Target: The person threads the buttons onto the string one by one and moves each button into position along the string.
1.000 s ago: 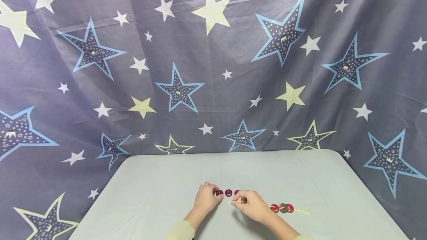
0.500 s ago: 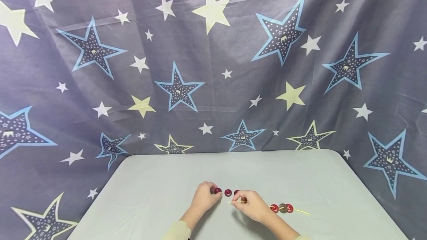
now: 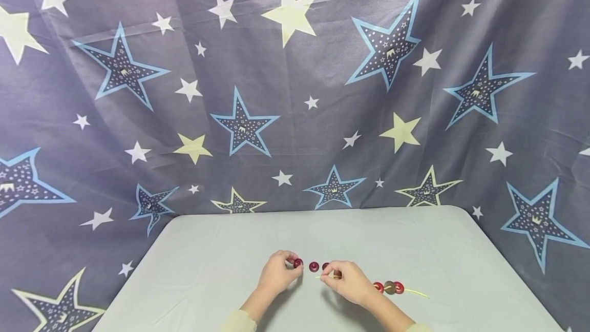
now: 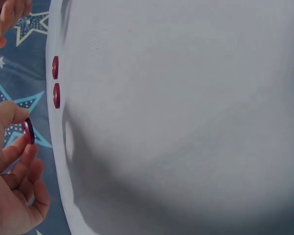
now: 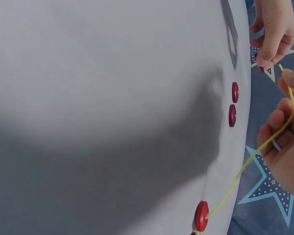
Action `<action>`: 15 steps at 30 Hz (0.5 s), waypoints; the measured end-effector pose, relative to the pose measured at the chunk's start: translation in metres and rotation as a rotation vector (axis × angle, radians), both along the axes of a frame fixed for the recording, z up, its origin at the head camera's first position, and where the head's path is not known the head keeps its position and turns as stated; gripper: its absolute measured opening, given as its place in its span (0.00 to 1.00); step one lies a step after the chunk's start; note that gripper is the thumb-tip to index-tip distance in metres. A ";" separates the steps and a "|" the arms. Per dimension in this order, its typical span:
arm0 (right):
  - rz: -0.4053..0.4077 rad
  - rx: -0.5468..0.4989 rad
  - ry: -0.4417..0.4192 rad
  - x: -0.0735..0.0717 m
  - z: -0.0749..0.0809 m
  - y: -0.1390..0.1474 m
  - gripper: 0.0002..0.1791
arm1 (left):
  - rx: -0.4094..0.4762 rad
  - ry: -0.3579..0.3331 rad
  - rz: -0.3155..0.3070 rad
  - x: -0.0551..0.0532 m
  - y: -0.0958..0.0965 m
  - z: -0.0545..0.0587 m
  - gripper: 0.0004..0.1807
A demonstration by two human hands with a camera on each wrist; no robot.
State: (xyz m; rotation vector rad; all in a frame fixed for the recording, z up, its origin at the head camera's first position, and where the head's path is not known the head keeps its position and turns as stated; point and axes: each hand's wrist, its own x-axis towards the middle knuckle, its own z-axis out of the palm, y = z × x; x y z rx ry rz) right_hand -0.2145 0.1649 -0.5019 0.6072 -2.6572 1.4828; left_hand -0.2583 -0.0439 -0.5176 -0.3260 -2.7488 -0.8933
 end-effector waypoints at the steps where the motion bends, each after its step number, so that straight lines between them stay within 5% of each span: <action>1: 0.001 0.003 0.001 0.000 0.000 0.000 0.06 | 0.009 0.003 -0.003 0.001 -0.001 0.001 0.10; 15: -0.007 0.029 -0.003 -0.004 0.000 0.000 0.07 | 0.112 -0.069 -0.021 0.002 -0.006 0.000 0.11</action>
